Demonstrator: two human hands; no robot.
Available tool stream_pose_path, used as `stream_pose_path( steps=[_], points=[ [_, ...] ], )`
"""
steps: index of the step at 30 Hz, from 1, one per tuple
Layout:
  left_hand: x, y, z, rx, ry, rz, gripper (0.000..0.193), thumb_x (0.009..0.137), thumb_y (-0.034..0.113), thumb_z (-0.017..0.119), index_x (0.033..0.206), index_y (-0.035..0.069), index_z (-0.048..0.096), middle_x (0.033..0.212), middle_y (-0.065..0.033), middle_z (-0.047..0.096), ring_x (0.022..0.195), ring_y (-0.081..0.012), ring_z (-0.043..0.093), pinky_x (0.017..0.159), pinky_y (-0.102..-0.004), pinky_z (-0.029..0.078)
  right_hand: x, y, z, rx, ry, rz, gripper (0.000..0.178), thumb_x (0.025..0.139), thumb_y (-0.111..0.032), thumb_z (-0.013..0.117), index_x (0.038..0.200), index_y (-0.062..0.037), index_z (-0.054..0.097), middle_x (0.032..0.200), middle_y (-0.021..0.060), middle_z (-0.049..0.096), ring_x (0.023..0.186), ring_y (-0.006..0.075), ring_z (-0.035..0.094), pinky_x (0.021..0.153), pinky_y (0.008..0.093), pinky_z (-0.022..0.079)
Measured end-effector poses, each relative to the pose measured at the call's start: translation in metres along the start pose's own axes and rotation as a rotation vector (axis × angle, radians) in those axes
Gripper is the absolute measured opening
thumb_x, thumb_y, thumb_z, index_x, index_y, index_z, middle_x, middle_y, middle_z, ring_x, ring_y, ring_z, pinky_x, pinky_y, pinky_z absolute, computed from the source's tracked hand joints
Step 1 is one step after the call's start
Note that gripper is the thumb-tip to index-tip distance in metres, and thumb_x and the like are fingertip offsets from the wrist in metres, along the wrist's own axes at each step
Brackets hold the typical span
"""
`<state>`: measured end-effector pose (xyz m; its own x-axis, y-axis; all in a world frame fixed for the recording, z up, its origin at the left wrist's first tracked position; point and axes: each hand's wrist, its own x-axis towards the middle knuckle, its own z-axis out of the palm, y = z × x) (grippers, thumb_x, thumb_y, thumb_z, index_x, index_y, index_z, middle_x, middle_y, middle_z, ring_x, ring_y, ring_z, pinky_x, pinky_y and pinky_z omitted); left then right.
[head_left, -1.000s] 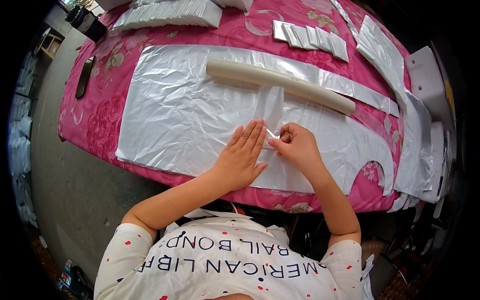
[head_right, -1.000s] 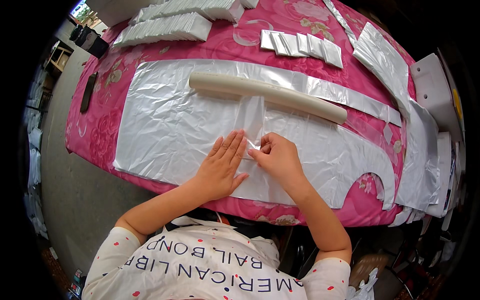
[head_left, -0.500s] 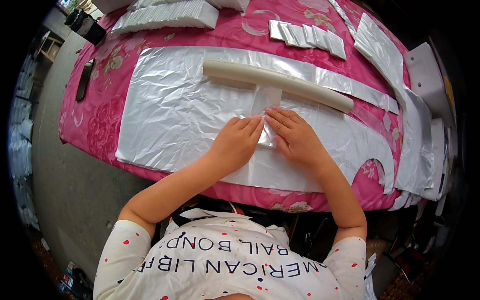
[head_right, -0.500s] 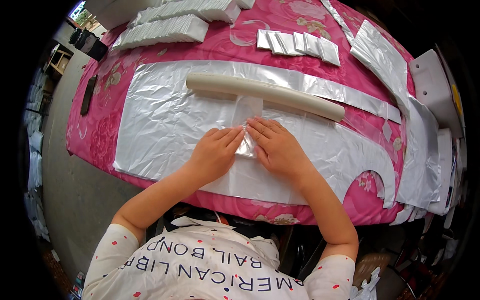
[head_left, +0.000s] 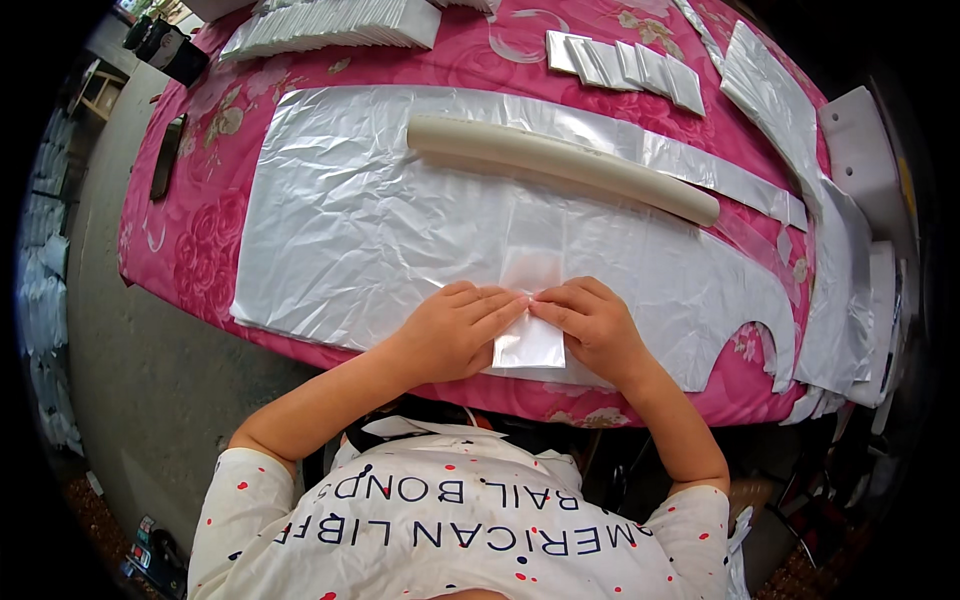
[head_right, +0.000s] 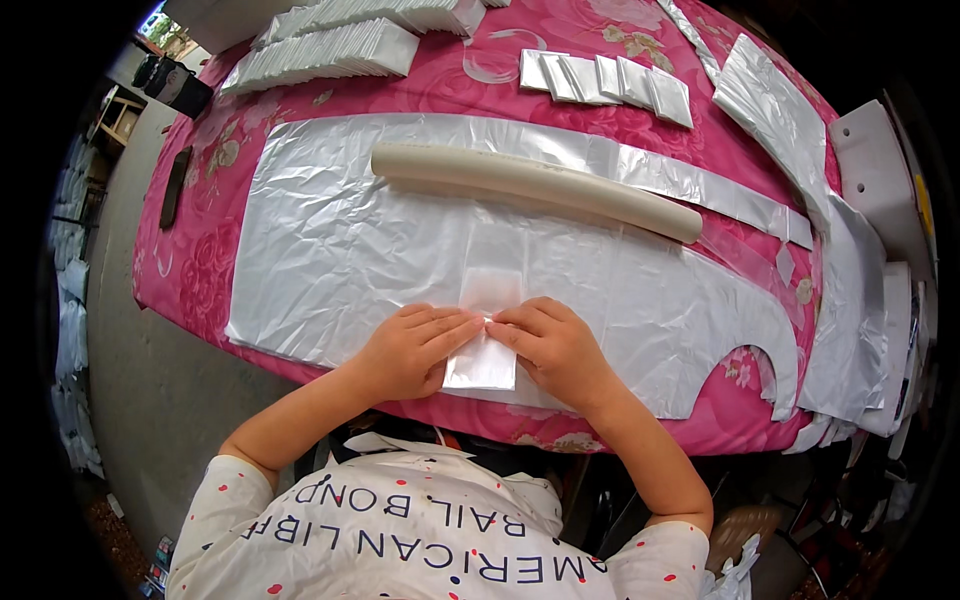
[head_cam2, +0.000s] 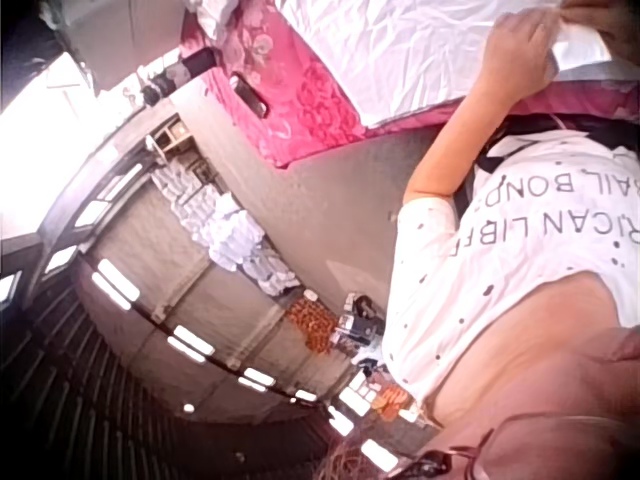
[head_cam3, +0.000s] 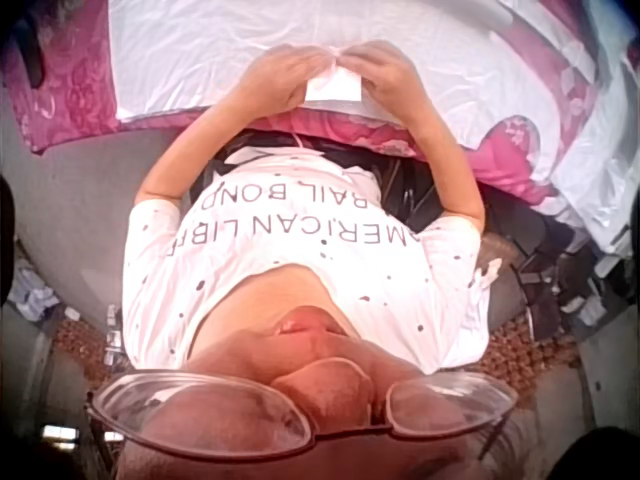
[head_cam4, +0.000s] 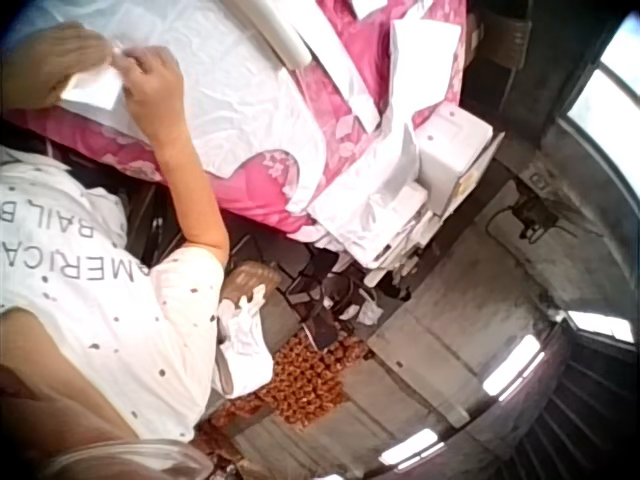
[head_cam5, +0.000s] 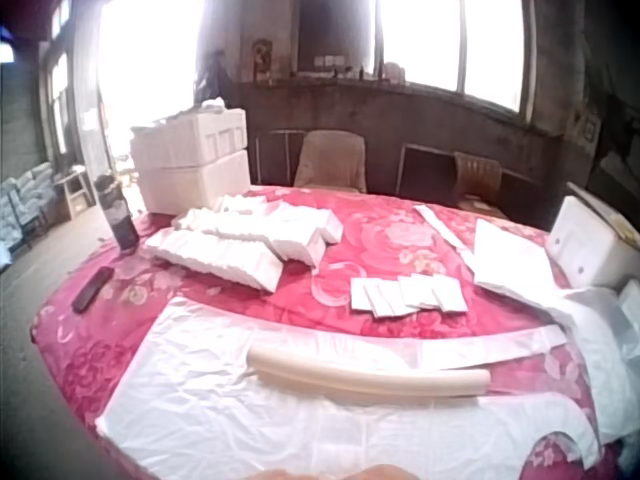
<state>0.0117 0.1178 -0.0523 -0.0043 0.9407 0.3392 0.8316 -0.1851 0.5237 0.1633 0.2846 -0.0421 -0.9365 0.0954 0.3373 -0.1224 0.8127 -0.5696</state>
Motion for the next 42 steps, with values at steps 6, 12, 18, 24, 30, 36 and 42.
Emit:
stream_pose_path(
  steps=[6,12,18,24,30,36,42],
  points=[
    [0.02,-0.003,-0.001,-0.202,0.019,-0.443,0.049,0.078,0.009,0.062,0.123,-0.003,0.046,0.081,-0.0099,0.067,0.072,-0.0281,0.063,0.064,-0.037,0.047,0.013,-0.003,-0.001,0.202,0.072,0.552,0.007,0.077,-0.009,0.062,0.08,-0.0046,0.067,0.068,0.0091,0.063,0.061,0.0207,0.06,0.057,0.0308,0.047],
    [0.044,-0.01,-0.009,-0.382,0.041,-0.725,0.063,0.081,0.009,0.062,0.134,-0.006,0.031,0.073,-0.0119,0.066,0.06,-0.0176,0.061,0.061,-0.0262,0.047,0.043,0.008,-0.017,0.396,-0.152,0.947,0.031,0.086,-0.024,0.059,0.07,0.0017,0.063,0.059,0.0091,0.061,0.052,0.0142,0.059,0.051,0.0274,0.044],
    [0.051,-0.012,-0.013,-0.482,0.057,-0.825,0.069,0.08,0.01,0.064,0.135,-0.008,0.027,0.071,-0.0093,0.064,0.059,-0.0122,0.059,0.06,-0.0238,0.046,0.054,0.018,-0.023,0.482,-0.284,1.048,0.035,0.087,-0.028,0.059,0.066,0.0011,0.061,0.059,0.006,0.059,0.051,0.012,0.06,0.048,0.0251,0.043],
    [0.041,-0.011,0.0,0.022,0.2,-0.34,0.065,0.076,0.008,0.065,0.132,-0.005,0.035,0.106,-0.0153,0.056,0.089,-0.0239,0.058,0.078,-0.0315,0.047,0.059,0.018,-0.024,0.494,-0.3,1.084,0.035,0.087,-0.029,0.059,0.066,-0.0006,0.06,0.06,0.0045,0.059,0.051,0.0104,0.059,0.043,0.0233,0.041],
    [0.051,0.001,0.026,0.235,-0.024,-0.182,0.075,0.076,0.029,0.065,0.134,-0.004,0.031,0.135,-0.0201,0.037,0.126,-0.033,0.034,0.104,-0.0425,0.029,0.057,0.024,-0.02,0.513,-0.281,1.09,0.034,0.086,-0.025,0.058,0.064,0.0004,0.061,0.059,0.0065,0.059,0.052,0.0137,0.061,0.044,0.0254,0.044],
    [0.046,-0.003,0.036,0.289,-0.099,-0.301,0.097,0.073,0.055,0.059,0.137,-0.009,0.022,0.144,-0.0254,0.019,0.137,-0.0345,0.013,0.111,-0.0448,0.008,0.056,0.019,-0.019,0.493,-0.254,1.081,0.033,0.084,-0.024,0.059,0.064,0.0019,0.061,0.059,0.0078,0.06,0.052,0.0138,0.061,0.044,0.0257,0.043],
    [0.048,-0.003,0.039,0.232,-0.096,-0.296,0.103,0.072,0.058,0.058,0.137,-0.01,0.017,0.145,-0.0268,0.015,0.138,-0.037,0.009,0.111,-0.0453,0.007,0.042,0.0,-0.022,0.129,-0.213,0.84,0.021,0.071,-0.017,0.07,0.075,0.0017,0.062,0.065,0.0104,0.062,0.06,0.0203,0.062,0.054,0.0309,0.047]
  ],
)
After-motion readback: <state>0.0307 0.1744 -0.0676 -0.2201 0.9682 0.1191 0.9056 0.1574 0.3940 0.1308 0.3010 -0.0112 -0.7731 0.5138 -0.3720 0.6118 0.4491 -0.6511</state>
